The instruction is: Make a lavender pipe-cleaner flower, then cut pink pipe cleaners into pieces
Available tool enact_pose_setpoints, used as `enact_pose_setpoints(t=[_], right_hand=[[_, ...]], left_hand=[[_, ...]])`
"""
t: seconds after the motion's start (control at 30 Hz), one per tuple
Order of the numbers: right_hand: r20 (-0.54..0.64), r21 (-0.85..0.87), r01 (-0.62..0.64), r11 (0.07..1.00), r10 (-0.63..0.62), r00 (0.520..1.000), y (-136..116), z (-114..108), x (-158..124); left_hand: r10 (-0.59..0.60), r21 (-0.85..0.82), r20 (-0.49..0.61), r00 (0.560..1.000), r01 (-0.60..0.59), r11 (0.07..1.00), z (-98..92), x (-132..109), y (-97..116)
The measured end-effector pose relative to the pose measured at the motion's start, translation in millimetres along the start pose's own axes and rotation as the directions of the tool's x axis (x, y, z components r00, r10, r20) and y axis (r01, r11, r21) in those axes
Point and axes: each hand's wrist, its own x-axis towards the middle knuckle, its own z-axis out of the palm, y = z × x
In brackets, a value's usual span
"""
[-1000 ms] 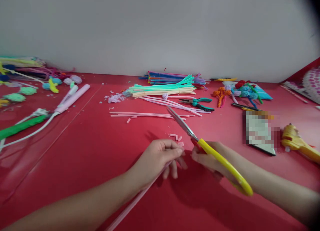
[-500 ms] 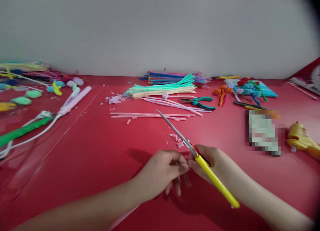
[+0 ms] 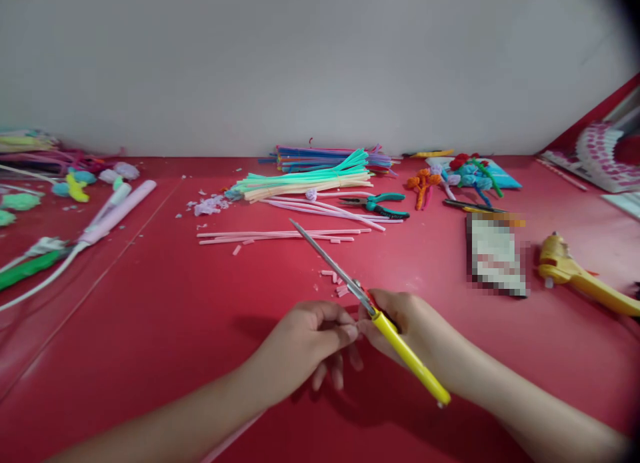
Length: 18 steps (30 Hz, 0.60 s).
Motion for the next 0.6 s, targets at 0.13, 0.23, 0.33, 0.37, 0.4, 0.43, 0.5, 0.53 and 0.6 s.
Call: enact_pose_setpoints(t=[0.13,0.23,0.33,0.37,0.4,0.43,0.5,0.53,0.6], right_hand=[[-0.022,0.023,-0.046,0.999,0.047,0.999,5,-8,3],[-0.006,0.073,-0.113,0.991,0.113,0.994,5,-14,5],[0.016,0.091,-0.127,0.988,0.126,0.992,1,-18,8],[0.012,0.081,-0.128,0.988,0.128,0.992,-1,-19,8],[0.0,0.064,-0.13,0.989,0.13,0.992,-2,-22,7],[-0.014,0.036,-0.127,0.991,0.127,0.992,-4,-25,6],[-0.023,-0.05,-0.111,0.993,0.11,0.994,-6,-33,-2],[-0.018,-0.114,-0.1,0.988,0.098,0.995,-7,-37,-7],[-0.001,-0.239,-0.108,0.965,0.111,0.994,-10,-46,-20]], left_hand=[[0.007,-0.024,0.028,1.0,-0.006,1.0,-6.0,1,1],[0.007,-0.041,0.03,1.0,-0.006,0.999,-8.3,0,4],[0.032,-0.057,0.008,0.999,-0.031,0.998,-9.2,-1,5],[0.045,-0.069,-0.01,0.999,-0.046,0.997,-9.8,-1,4],[0.062,-0.082,-0.034,0.997,-0.065,0.994,-10.9,-2,4],[0.084,-0.097,-0.066,0.994,-0.09,0.991,-12.3,-2,4],[0.136,-0.121,-0.143,0.98,-0.154,0.981,-15.9,-2,4],[0.16,-0.128,-0.182,0.97,-0.185,0.974,-17.9,-2,4],[0.194,-0.149,-0.249,0.949,-0.235,0.96,-21.3,-2,5]])
